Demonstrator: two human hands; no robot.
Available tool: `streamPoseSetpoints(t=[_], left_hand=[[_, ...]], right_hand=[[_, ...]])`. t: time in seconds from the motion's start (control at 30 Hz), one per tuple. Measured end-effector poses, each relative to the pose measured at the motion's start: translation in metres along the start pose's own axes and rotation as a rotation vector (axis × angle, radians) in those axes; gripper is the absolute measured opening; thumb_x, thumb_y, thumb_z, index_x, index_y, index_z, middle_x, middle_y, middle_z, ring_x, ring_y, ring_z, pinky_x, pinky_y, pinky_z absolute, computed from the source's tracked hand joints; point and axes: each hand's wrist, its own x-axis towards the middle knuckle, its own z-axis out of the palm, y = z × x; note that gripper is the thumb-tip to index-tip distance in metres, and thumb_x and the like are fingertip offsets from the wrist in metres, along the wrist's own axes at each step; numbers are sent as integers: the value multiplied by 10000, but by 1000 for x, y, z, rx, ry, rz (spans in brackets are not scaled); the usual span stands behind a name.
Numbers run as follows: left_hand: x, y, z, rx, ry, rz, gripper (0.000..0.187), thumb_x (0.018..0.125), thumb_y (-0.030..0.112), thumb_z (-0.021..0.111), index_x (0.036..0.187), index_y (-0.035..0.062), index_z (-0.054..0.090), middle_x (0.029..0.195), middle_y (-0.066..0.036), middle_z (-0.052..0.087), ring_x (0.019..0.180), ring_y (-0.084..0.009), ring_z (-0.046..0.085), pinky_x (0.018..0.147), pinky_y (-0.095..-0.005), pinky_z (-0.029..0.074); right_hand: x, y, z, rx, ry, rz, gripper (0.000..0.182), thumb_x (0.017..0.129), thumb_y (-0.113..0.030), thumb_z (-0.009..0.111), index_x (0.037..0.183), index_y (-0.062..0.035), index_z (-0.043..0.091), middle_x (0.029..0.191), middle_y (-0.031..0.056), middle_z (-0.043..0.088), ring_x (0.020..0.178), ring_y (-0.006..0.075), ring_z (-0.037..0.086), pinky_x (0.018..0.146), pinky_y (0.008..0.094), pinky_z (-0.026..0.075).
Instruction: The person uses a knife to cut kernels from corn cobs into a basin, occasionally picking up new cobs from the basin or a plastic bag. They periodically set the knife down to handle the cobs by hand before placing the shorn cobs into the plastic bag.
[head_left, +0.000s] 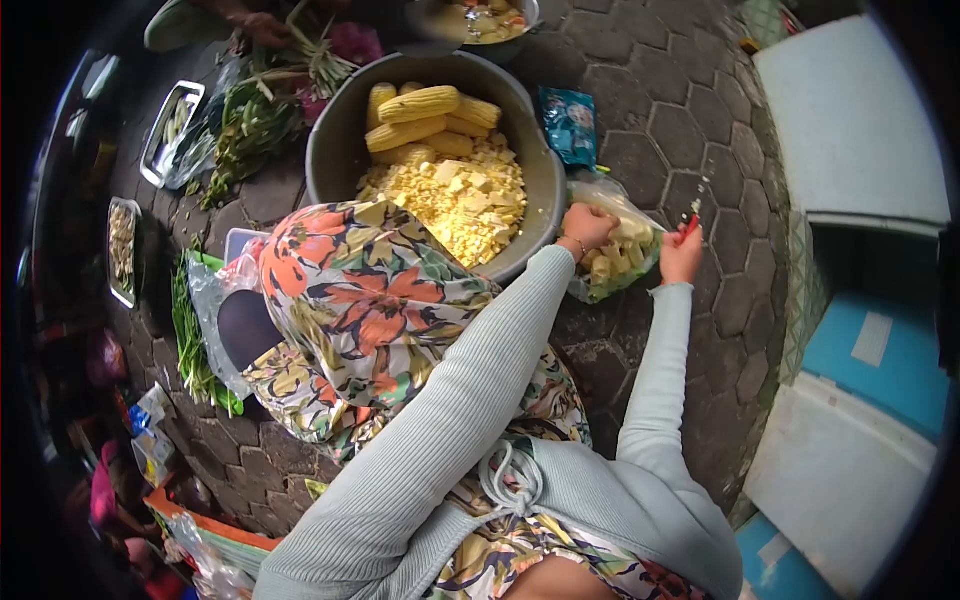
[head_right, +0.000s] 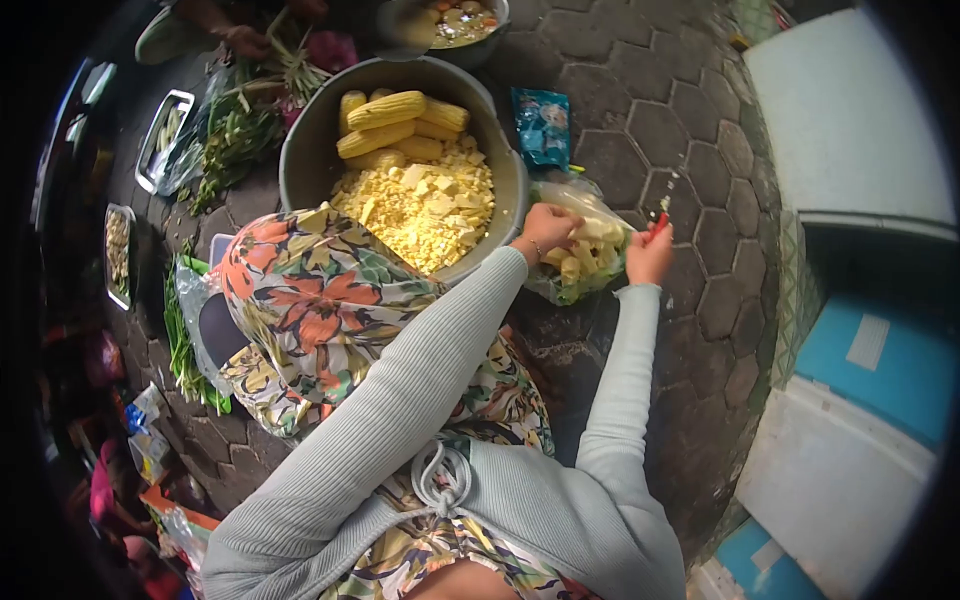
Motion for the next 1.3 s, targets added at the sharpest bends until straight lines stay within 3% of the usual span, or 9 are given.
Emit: streamPoseSetpoints(t=[0.13, 0.17, 0.3, 0.47, 0.6, 0.73, 0.83, 0.93, 1.3], left_hand=[[9, -1, -9, 463, -98, 95, 302, 658, 197, 691, 778, -74, 636, 655, -134, 624, 527, -206, 623, 573, -277, 519], [11, -6, -10, 512, -61, 152, 434, 651, 278, 701, 919, -54, 623, 823, -175, 640, 696, -237, 643, 705, -293, 504], [20, -21, -9, 445, 161, 414, 544, 674, 306, 697, 1083, -21, 549, 1072, -202, 564, 980, -273, 562, 842, -318, 435], [37, 57, -49, 313, 54, 483, 363, 698, 284, 670, 890, -20, 622, 849, -166, 634, 767, -259, 620, 712, -322, 485], [38, 111, -124, 785, 321, 731, 253, 681, 200, 641, 859, 21, 634, 817, -144, 629, 736, -280, 610, 702, -340, 487], [19, 124, -219, 1192, 666, 754, 267, 649, 113, 593, 911, 68, 571, 1012, -95, 539, 993, -281, 485, 756, -384, 461], [20, 120, -269, 1283, 683, 762, 346, 642, 92, 595, 984, 85, 548, 1087, -82, 504, 1080, -270, 428, 806, -384, 441], [36, 117, -281, 1582, 473, 747, 582, 615, 142, 665, 1149, 58, 450, 1159, -111, 463, 1162, -284, 377, 951, -374, 350], [59, 122, -259, 1758, 625, 611, 383, 582, 190, 691, 921, 109, 533, 942, -38, 528, 990, -209, 479, 855, -505, 350]], right_hand=[[5, -10, -3, 20, -41, 29, 409, 686, 23, 629, 1052, 30, 446, 796, 80, 578, 671, 155, 577, 648, 305, 465], [4, -12, -2, 3, -50, 23, 395, 689, 23, 635, 1039, 17, 451, 819, 64, 570, 674, 139, 568, 657, 288, 462], [-2, -14, 7, 40, -114, 33, 421, 692, 25, 642, 1062, 30, 441, 875, 88, 575, 705, 153, 583, 676, 294, 467], [-13, -29, 19, -8, -204, 7, 408, 687, -10, 664, 1032, 21, 450, 888, 94, 573, 708, 149, 586, 670, 290, 464], [-23, -48, 34, 93, -180, -75, 359, 703, -60, 665, 993, 4, 465, 823, 70, 579, 633, 145, 559, 609, 282, 451], [-48, -102, 57, 242, -327, -92, 259, 746, -126, 649, 910, -15, 482, 652, 12, 542, 537, 91, 475, 518, 252, 404], [-75, -127, 73, 364, -480, -50, 245, 759, -112, 640, 914, -16, 477, 660, 8, 534, 554, 74, 474, 533, 233, 409], [-97, -146, 78, 396, -575, -65, 249, 765, -112, 638, 924, -16, 473, 685, 16, 546, 575, 76, 499, 555, 235, 421], [-133, -140, 75, 339, -658, -73, 262, 766, -142, 634, 905, -1, 462, 679, 75, 564, 600, 194, 576, 575, 300, 452]])
